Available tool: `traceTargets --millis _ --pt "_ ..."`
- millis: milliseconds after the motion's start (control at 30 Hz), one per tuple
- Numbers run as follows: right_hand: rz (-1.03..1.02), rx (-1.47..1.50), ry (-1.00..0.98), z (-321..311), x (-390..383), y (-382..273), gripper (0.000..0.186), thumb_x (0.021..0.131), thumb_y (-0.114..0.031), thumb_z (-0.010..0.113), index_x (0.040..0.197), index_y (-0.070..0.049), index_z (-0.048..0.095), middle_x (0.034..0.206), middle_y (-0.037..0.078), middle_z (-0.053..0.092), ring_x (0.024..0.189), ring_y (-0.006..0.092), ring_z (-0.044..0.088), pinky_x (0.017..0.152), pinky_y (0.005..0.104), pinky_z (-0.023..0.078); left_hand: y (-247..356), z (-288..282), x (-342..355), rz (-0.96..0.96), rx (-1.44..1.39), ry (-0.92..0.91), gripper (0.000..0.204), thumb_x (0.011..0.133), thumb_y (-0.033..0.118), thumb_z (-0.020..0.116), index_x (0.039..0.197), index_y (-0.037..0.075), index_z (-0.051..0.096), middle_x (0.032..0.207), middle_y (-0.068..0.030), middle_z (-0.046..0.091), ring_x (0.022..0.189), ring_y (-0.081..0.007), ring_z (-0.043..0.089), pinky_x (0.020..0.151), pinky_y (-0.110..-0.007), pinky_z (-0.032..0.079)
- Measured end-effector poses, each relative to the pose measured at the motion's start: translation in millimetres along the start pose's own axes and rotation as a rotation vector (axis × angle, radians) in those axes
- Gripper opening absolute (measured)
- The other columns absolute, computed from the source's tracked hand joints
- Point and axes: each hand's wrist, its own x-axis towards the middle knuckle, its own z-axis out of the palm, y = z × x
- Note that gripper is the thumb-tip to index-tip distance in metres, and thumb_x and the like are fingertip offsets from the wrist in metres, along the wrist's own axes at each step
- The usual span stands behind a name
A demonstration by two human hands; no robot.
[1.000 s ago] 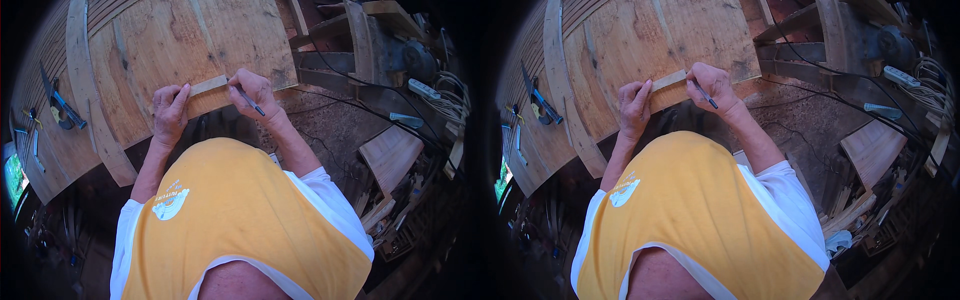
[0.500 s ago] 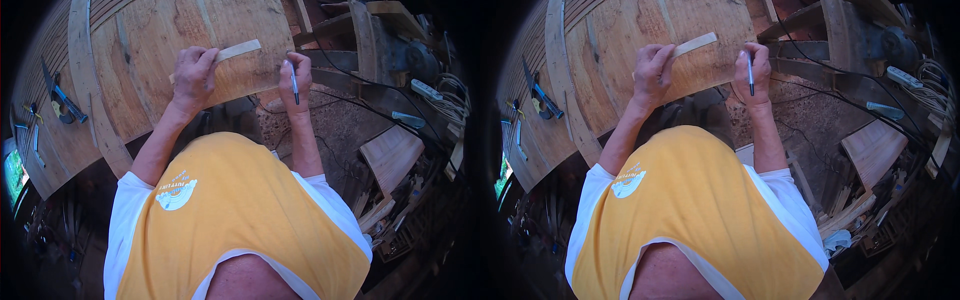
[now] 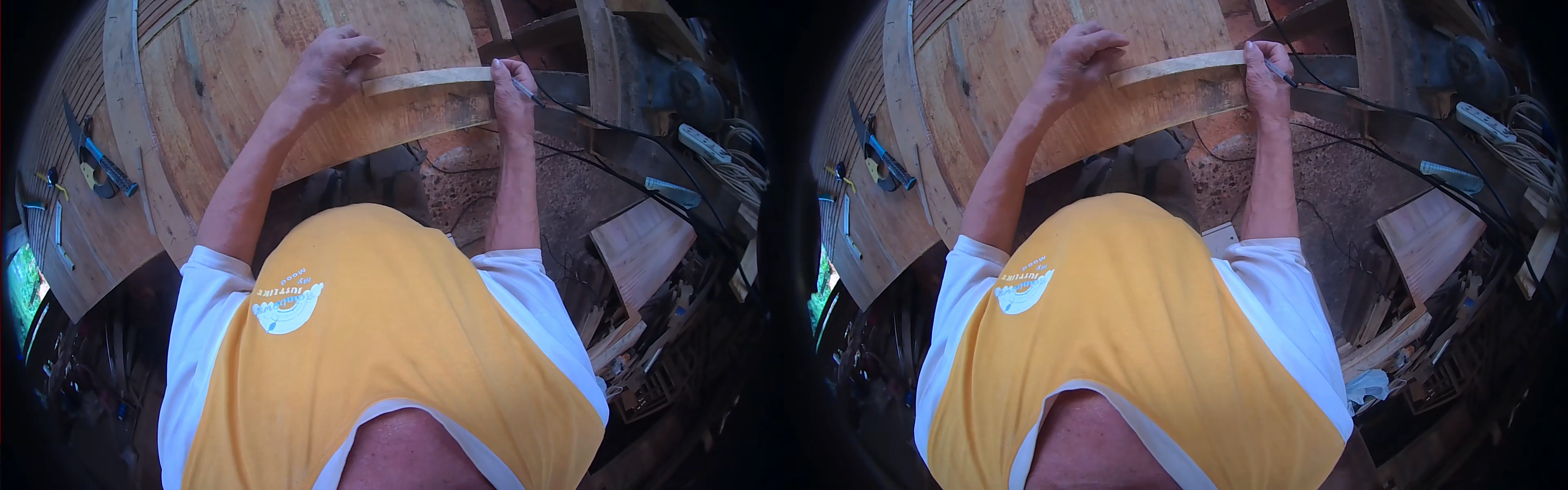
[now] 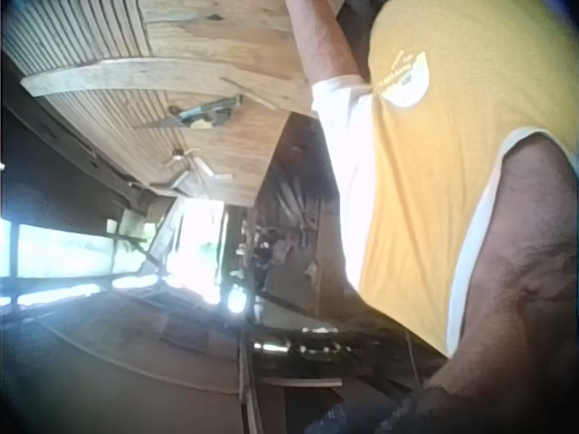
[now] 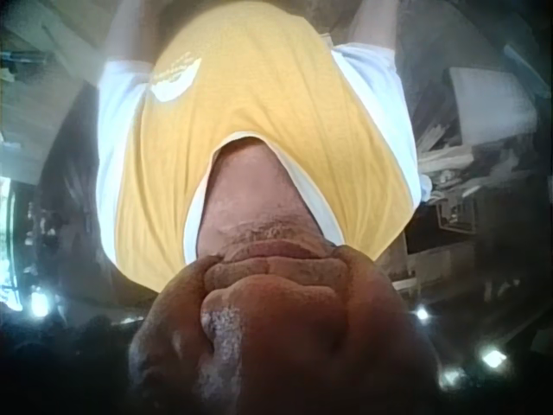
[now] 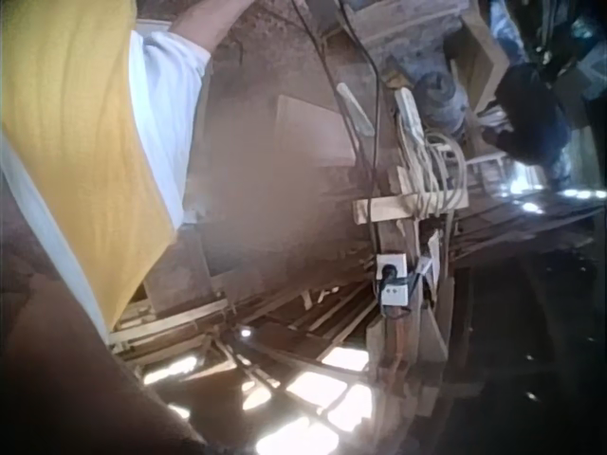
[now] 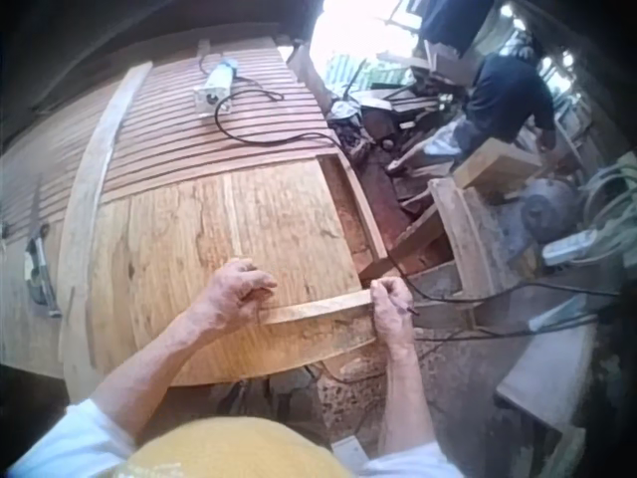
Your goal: The person marks a wooden board using a wooden stick and a pen, then hammers nails into the wooden board using a hammer.
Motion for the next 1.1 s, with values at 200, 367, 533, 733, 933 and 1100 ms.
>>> traceTargets --millis 200,367,533,733,933,1100 --pt "-0.087 -0.100 -0.041 -1 6 -2 0.023 0.100 -0.024 0.072 0.100 -0.002 0.066 0.090 0.003 0.068 0.083 0.0106 0.060 0.076 0.0297 0.052 1 -19 -34 0.057 0.107 -0.080 0.015 0.086 0.005 0.078 0.098 0.013 0.077 0.092 -0.0034 0.067 0.093 -0.0260 0.061 0.085 -0.037 0.048" --pt "-0.143 -0.159 -0.005 -1 0 -3 0.024 0.099 -0.025 0.073 0.099 -0.002 0.066 0.090 0.004 0.068 0.083 0.0114 0.061 0.076 0.0307 0.052 13 -14 -39 0.048 0.107 -0.046 0.015 0.083 0.007 0.081 0.094 0.015 0.077 0.094 -0.0010 0.066 0.095 -0.0255 0.059 0.089 -0.038 0.044" --pt "-0.193 -0.174 0.040 -3 -1 2 0.025 0.099 -0.026 0.073 0.100 -0.002 0.066 0.090 0.003 0.068 0.083 0.0112 0.060 0.076 0.0302 0.052 17 -9 -37 0.020 0.152 -0.041 0.018 0.078 0.009 0.084 0.093 0.015 0.076 0.096 -0.0006 0.066 0.097 -0.0261 0.058 0.091 -0.039 0.044" --pt "0.265 0.234 0.040 0 -8 7 0.035 0.104 -0.046 0.061 0.103 -0.011 0.067 0.085 -0.007 0.057 0.073 0.0037 0.044 0.066 0.0223 0.037 21 -11 -35 -0.026 0.141 -0.033 0.022 0.075 0.008 0.084 0.093 0.015 0.075 0.096 -0.0001 0.066 0.098 -0.0261 0.059 0.091 -0.040 0.044" --pt "0.113 0.149 -0.063 -1 -17 6 0.031 0.104 -0.041 0.062 0.102 -0.010 0.066 0.082 -0.007 0.056 0.070 0.0031 0.046 0.063 0.0226 0.038 20 -13 -32 -0.033 0.129 -0.032 0.020 0.074 0.010 0.084 0.091 0.017 0.074 0.098 0.0009 0.065 0.101 -0.0255 0.059 0.093 -0.040 0.043" --pt "0.082 0.165 -0.041 10 -27 -48 0.025 0.104 -0.035 0.061 0.094 -0.012 0.062 0.073 -0.008 0.050 0.064 0.0037 0.041 0.056 0.0226 0.031 29 -21 -39 0.010 0.104 -0.031 0.037 0.076 0.021 0.084 0.110 0.014 0.072 0.107 -0.0062 0.066 0.106 -0.0313 0.059 0.098 -0.044 0.043"
